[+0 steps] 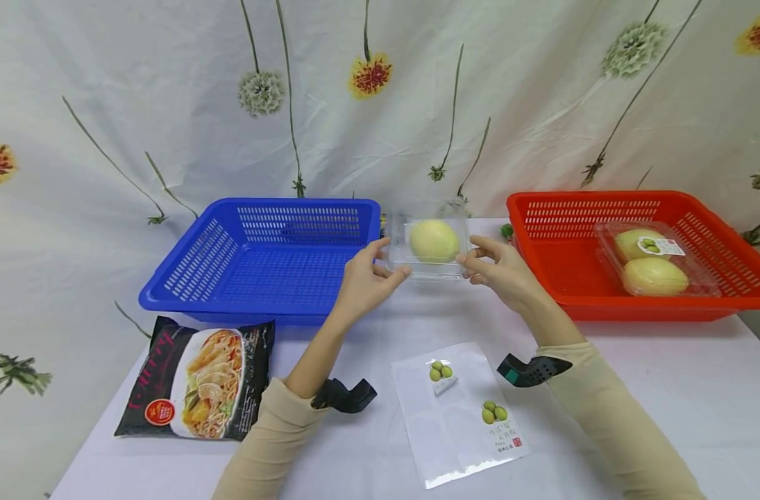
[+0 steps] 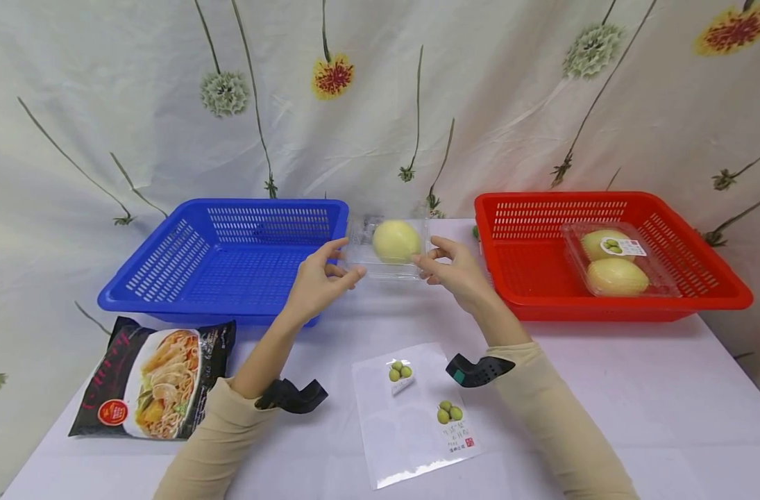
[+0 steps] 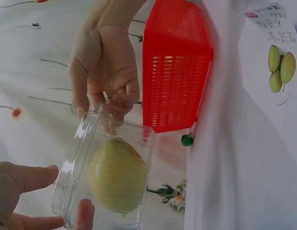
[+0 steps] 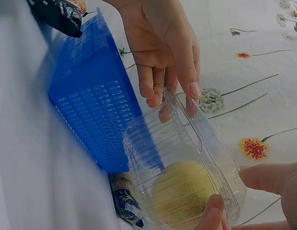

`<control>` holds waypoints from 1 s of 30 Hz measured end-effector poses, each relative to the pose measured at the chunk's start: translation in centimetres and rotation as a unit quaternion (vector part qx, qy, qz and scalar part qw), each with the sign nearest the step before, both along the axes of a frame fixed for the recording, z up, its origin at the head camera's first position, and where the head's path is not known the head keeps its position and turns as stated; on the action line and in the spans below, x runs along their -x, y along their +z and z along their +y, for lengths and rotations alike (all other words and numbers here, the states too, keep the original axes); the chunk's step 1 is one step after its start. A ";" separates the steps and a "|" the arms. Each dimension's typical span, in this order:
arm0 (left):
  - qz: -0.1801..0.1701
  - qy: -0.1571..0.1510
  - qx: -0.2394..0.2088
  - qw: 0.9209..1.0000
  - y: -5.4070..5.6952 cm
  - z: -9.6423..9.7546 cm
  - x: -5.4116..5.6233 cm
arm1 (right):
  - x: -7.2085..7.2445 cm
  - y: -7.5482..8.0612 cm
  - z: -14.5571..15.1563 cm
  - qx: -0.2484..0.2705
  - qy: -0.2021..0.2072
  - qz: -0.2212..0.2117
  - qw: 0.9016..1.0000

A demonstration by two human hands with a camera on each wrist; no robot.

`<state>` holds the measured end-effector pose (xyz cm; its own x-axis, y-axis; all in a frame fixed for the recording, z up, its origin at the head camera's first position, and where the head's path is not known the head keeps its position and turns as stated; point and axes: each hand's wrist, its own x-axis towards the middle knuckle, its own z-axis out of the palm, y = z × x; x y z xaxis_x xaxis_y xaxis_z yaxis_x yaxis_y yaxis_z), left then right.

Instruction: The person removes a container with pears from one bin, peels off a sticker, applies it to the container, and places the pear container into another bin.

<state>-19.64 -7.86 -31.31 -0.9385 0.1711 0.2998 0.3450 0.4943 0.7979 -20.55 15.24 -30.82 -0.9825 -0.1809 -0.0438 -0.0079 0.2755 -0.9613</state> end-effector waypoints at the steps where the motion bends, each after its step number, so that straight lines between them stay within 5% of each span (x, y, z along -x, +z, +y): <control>1: -0.001 0.000 0.004 1.000 -0.1 0.2 0.0 | 0.0 -0.1 0.1 -0.003 -0.001 -0.001 1.000; 8: -0.030 -0.009 0.041 0.999 -0.8 0.9 0.1 | 0.2 -1.4 0.6 -0.006 0.002 -0.015 1.000; 18: -0.005 -0.040 0.114 0.993 -1.7 2.1 0.6 | 0.1 -2.5 1.0 0.019 0.001 -0.023 1.000; 30: -0.069 -0.035 0.103 0.992 -3.1 3.2 0.8 | 0.6 -4.4 1.6 0.005 -0.009 -0.059 0.998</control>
<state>-20.42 -4.68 -34.45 -0.9517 0.2818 0.1218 0.2792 0.6297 0.7250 -21.12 16.88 -35.18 -0.9735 -0.1648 -0.1584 0.1112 0.2640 -0.9581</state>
